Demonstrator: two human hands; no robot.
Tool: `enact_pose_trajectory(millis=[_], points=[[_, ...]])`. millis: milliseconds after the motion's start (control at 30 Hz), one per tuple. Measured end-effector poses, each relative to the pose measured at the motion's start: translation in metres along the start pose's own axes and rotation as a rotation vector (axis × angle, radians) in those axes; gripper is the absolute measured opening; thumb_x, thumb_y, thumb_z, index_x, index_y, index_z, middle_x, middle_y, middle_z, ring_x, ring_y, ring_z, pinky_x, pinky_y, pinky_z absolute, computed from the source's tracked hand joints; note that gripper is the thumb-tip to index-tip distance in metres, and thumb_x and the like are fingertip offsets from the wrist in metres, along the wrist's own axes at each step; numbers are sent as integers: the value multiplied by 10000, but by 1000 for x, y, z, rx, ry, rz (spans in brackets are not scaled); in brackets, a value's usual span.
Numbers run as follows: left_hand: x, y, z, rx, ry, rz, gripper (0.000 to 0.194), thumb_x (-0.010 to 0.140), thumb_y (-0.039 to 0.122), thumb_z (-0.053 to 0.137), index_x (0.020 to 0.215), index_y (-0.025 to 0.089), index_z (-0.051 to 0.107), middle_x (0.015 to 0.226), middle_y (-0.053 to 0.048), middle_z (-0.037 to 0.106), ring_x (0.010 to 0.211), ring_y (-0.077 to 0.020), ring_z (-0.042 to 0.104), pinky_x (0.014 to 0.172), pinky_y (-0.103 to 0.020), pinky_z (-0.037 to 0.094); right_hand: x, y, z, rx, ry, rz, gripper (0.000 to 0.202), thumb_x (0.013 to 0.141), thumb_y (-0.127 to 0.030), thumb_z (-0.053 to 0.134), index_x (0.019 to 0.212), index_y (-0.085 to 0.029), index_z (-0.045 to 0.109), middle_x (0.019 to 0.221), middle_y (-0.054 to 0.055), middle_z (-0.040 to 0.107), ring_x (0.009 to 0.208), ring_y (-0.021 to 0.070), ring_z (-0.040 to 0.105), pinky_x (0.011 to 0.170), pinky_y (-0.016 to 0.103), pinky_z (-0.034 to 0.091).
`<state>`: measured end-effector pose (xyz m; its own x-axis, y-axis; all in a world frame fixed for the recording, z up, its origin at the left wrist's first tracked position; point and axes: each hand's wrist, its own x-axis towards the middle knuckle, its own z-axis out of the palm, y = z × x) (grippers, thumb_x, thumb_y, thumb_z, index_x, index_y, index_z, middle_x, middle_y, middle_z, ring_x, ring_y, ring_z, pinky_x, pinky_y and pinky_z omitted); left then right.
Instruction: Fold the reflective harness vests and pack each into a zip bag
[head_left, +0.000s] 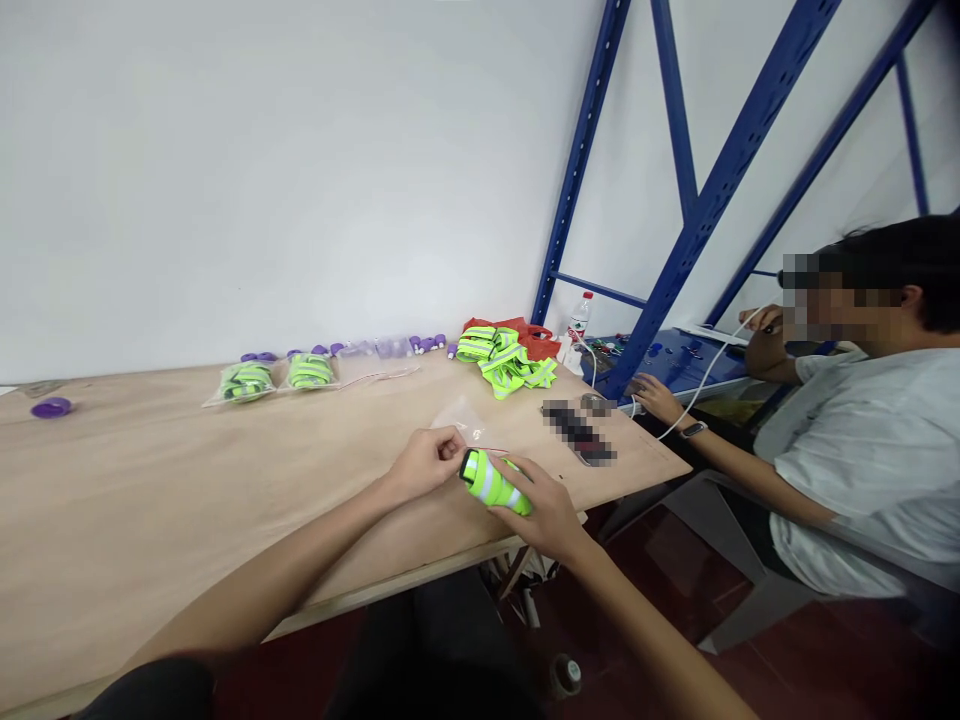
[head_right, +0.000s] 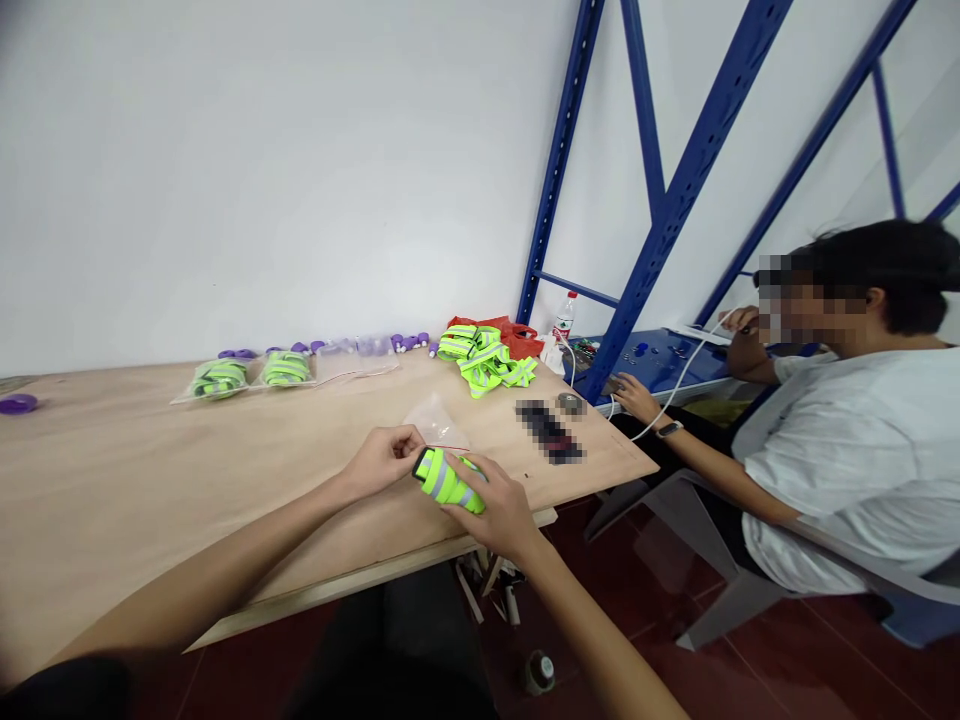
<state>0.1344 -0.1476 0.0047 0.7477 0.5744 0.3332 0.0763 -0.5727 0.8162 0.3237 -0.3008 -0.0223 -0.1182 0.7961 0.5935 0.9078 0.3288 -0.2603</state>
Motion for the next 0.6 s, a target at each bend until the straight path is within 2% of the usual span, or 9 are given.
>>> enact_pose_trajectory(millis=[133, 200, 367, 467, 533, 600], points=[[-11, 12, -2, 84, 117, -3, 100, 778, 227, 588, 691, 197, 548, 619, 35, 533, 577, -116, 458, 562, -233, 322, 3, -2, 5, -57, 29, 168, 593, 914, -352, 651, 1482, -310, 488, 1261, 101, 654, 1156, 276, 626, 887, 390, 590], [-14, 16, -2, 112, 131, 1, 88, 786, 213, 569, 702, 202, 546, 621, 35, 536, 571, -118, 460, 557, -237, 317, 4, -1, 8, -109, 16, 208, 559, 900, -346, 671, 1441, -308, 539, 1232, 103, 669, 1135, 289, 627, 845, 398, 597], [-15, 11, 0, 149, 35, 5, 55, 775, 169, 556, 737, 199, 581, 622, 32, 558, 558, -124, 479, 547, -242, 316, 9, -8, 12, -92, -109, 101, 526, 868, -362, 710, 1374, -274, 596, 1256, 112, 666, 1133, 297, 626, 798, 384, 592], [-15, 11, -4, 141, -35, 12, 80, 813, 177, 533, 761, 196, 591, 640, 25, 564, 567, -129, 486, 542, -240, 327, 14, -16, 14, -62, -78, 151, 557, 885, -379, 685, 1410, -260, 543, 1262, 110, 667, 1146, 298, 620, 829, 400, 582], [-15, 16, -9, 128, -105, 35, 106, 843, 203, 537, 766, 197, 609, 645, 24, 569, 568, -130, 491, 545, -239, 342, 19, -19, 17, -65, -66, 193, 613, 900, -384, 662, 1467, -249, 473, 1256, 110, 669, 1140, 303, 620, 832, 415, 580], [-17, 27, -13, 126, -158, 57, 142, 872, 231, 541, 774, 200, 639, 653, 18, 587, 572, -135, 502, 560, -245, 359, 24, -19, 20, -98, -74, 190, 619, 903, -385, 653, 1478, -251, 466, 1243, 114, 668, 1120, 312, 624, 805, 413, 583]])
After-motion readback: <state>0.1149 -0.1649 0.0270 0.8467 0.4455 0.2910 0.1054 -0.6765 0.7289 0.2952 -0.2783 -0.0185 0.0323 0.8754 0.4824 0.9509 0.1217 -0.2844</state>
